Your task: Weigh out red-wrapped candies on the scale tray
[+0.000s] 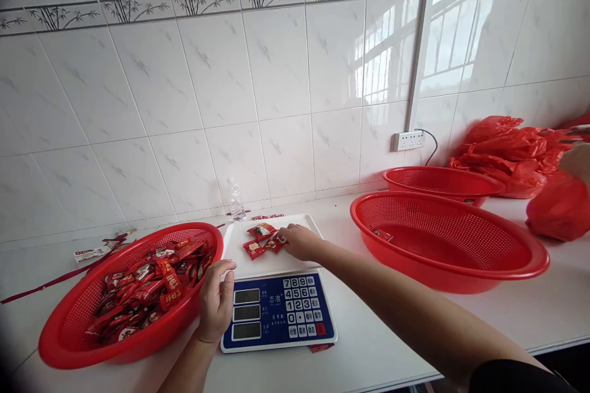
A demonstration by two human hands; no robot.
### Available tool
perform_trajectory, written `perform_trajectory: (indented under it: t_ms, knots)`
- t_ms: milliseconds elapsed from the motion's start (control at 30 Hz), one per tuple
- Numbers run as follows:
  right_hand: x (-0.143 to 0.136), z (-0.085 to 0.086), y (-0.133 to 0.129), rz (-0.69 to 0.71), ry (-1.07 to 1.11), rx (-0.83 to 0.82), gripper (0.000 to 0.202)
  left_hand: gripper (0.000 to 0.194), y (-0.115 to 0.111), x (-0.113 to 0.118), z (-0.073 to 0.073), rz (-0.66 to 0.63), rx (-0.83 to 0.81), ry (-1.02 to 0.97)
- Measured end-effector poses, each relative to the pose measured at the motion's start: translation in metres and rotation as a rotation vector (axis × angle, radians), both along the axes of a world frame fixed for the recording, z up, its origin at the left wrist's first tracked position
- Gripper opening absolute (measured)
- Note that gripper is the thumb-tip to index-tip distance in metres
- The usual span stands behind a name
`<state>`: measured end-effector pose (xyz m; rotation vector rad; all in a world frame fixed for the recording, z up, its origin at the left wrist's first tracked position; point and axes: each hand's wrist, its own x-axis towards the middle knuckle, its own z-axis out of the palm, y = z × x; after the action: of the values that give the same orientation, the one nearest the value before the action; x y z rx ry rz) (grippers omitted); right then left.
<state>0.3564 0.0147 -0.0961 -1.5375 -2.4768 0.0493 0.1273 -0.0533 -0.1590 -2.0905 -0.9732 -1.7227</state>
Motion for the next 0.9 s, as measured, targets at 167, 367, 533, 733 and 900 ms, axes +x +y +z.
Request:
perform_trajectory:
  t_ms: [167,367,533,733,900]
  knots:
    - [0.035,0.016,-0.005,-0.124,0.015,0.127,0.043,0.014,-0.001,0.001,0.002,-0.007,-0.004,-0.011]
    - [0.122,0.04,-0.02,-0.438,-0.026,0.204,0.034,0.014,-0.002,0.001,0.003,-0.027,0.0,-0.022]
    - [0.169,0.04,-0.035,-0.605,-0.055,0.161,0.029,0.014,-0.003,0.001,0.002,-0.024,-0.008,-0.034]
    - [0.113,0.03,-0.022,-0.315,0.034,0.11,0.032,0.014,-0.004,0.001,0.004,-0.027,-0.01,-0.042]
    - [0.024,0.022,-0.018,0.01,0.085,-0.002,0.036,0.014,-0.003,0.001,0.003,-0.022,-0.011,-0.046]
